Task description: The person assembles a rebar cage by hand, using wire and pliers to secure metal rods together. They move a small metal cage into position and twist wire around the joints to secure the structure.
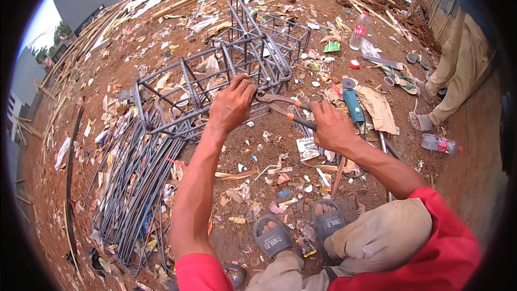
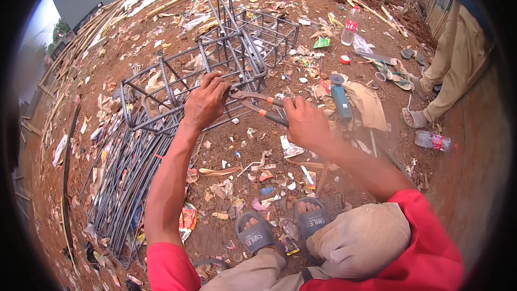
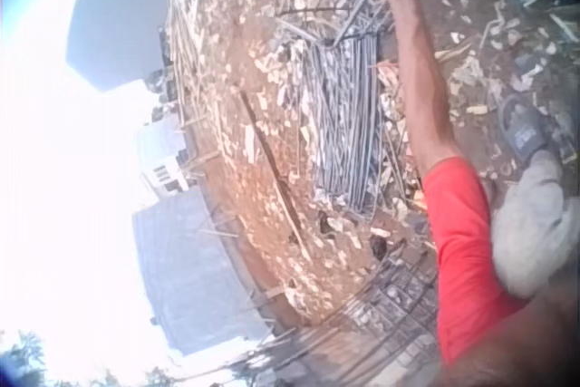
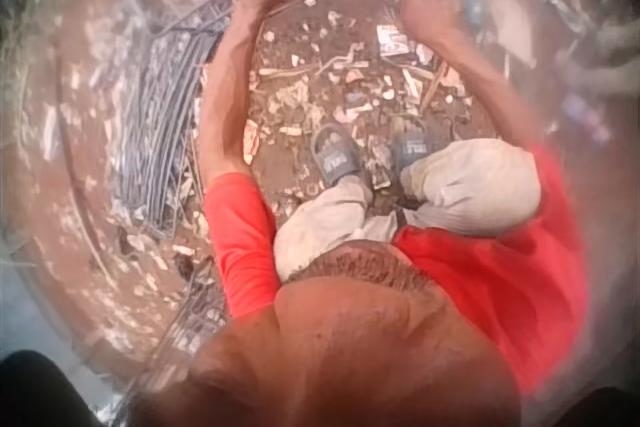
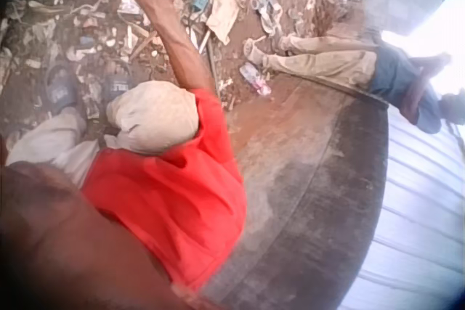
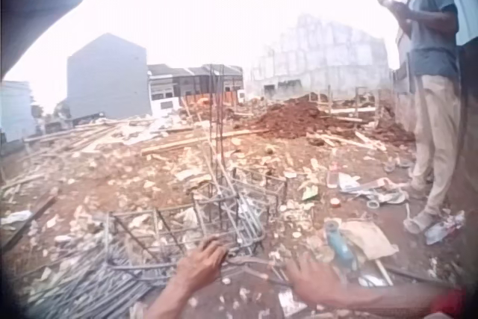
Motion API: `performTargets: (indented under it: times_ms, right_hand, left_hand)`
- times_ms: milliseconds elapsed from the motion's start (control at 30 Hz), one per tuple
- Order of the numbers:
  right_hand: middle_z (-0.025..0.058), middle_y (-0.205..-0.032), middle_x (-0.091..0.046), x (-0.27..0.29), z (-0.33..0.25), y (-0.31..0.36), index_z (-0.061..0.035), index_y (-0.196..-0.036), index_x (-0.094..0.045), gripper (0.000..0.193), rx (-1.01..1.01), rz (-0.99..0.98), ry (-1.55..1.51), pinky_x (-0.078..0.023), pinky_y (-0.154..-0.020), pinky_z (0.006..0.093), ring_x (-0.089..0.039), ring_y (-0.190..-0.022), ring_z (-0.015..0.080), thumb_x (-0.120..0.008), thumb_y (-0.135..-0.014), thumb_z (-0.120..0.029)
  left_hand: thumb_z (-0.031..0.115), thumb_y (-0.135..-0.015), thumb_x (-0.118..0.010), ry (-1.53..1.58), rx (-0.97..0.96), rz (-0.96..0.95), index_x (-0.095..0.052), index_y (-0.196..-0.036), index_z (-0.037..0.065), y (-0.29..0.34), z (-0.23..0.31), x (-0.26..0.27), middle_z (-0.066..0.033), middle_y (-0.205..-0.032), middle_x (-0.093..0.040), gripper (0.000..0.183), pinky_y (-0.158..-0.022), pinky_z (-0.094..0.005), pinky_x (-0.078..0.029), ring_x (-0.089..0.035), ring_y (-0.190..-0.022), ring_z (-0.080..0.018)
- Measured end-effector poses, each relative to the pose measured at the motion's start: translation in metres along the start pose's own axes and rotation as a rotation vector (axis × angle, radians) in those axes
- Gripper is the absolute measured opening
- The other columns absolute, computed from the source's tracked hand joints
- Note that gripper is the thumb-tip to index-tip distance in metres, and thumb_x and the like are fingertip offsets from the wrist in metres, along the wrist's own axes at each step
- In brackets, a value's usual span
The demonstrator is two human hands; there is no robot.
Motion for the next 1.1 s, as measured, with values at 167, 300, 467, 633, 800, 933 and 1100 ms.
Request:
performTargets:
  times_ms: [167,300,467,633,800,933,1100]
  right_hand:
    - [0.0156,-0.094,-0.052,-0.013,0.015,-0.005,-0.0061,-0.112,-0.043,0.049,0.049,0.005,-0.033,-0.054,-0.064,0.0440,-0.064,-0.083,0.0337,-0.070,-0.071,-0.009]
    - [0.0182,-0.097,-0.053,-0.022,0.017,-0.001,-0.0056,-0.114,-0.042,0.050,-0.001,-0.084,-0.140,-0.052,-0.070,0.0496,-0.063,-0.084,0.0377,-0.068,-0.071,-0.011]
    - [0.0180,-0.086,-0.058,-0.016,-0.005,0.013,-0.0020,-0.106,-0.048,0.035,-0.150,-0.387,-0.699,-0.047,-0.070,0.0483,-0.062,-0.079,0.0349,-0.061,-0.073,-0.007]
    - [0.0005,-0.073,-0.049,-0.042,-0.015,0.027,-0.0036,-0.106,-0.052,0.033,-0.502,-0.845,-1.697,-0.033,-0.046,0.0238,-0.044,-0.059,0.0073,-0.058,-0.073,-0.002]
    - [-0.0023,-0.074,-0.042,-0.049,-0.034,0.035,-0.0029,-0.107,-0.052,0.033,-0.512,-1.030,-2.134,-0.031,-0.048,0.0218,-0.036,-0.058,0.0058,-0.051,-0.075,0.001]
    - [-0.0016,-0.080,-0.044,-0.055,-0.058,0.047,-0.0032,-0.109,-0.054,0.035,-0.472,-1.249,-2.603,-0.034,-0.052,0.0234,-0.036,-0.062,0.0067,-0.051,-0.075,0.001]
    - [-0.0026,-0.080,-0.044,-0.058,-0.080,0.057,-0.0036,-0.112,-0.055,0.036,-0.392,-1.269,-2.914,-0.035,-0.054,0.0232,-0.038,-0.065,0.0072,-0.053,-0.076,0.000]
  left_hand:
    - [0.007,-0.080,-0.066,-0.011,0.000,-0.010,-0.063,-0.100,0.004,-0.002,0.000,0.000,-0.0071,-0.099,-0.065,0.020,-0.073,-0.0317,-0.057,-0.058,-0.113,-0.0246]
    - [0.008,-0.077,-0.073,0.031,0.034,-0.014,-0.065,-0.101,0.007,-0.001,0.003,0.005,-0.0044,-0.100,-0.065,0.026,-0.073,-0.0336,-0.058,-0.059,-0.111,-0.0235]
    - [0.008,-0.074,-0.075,0.050,0.088,-0.017,-0.067,-0.099,0.010,0.003,0.004,0.011,-0.0016,-0.098,-0.066,0.027,-0.067,-0.0341,-0.058,-0.060,-0.109,-0.0222]
    - [0.009,-0.072,-0.075,0.056,0.126,-0.067,-0.067,-0.098,0.012,-0.002,0.003,0.007,0.0006,-0.099,-0.064,0.028,-0.066,-0.0349,-0.059,-0.057,-0.114,-0.0210]
    - [0.008,-0.071,-0.075,0.071,0.146,-0.079,-0.067,-0.097,0.013,0.001,0.004,0.008,0.0017,-0.099,-0.065,0.028,-0.067,-0.0355,-0.059,-0.056,-0.114,-0.0209]
    - [0.005,-0.072,-0.074,0.098,0.169,-0.083,-0.067,-0.097,0.012,0.002,0.009,0.011,0.0016,-0.100,-0.065,0.028,-0.072,-0.0357,-0.059,-0.056,-0.115,-0.0214]
    - [0.001,-0.071,-0.073,0.101,0.183,-0.098,-0.067,-0.098,0.011,0.003,0.016,0.012,-0.0006,-0.101,-0.065,0.029,-0.081,-0.0352,-0.057,-0.056,-0.115,-0.0238]
Point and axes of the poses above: each hand's wrist, its own y-axis away from the middle knuckle, its own x-axis out of the back of the hand, z = x × y, the point moved 4 cm from there along -y, towards the middle knuckle
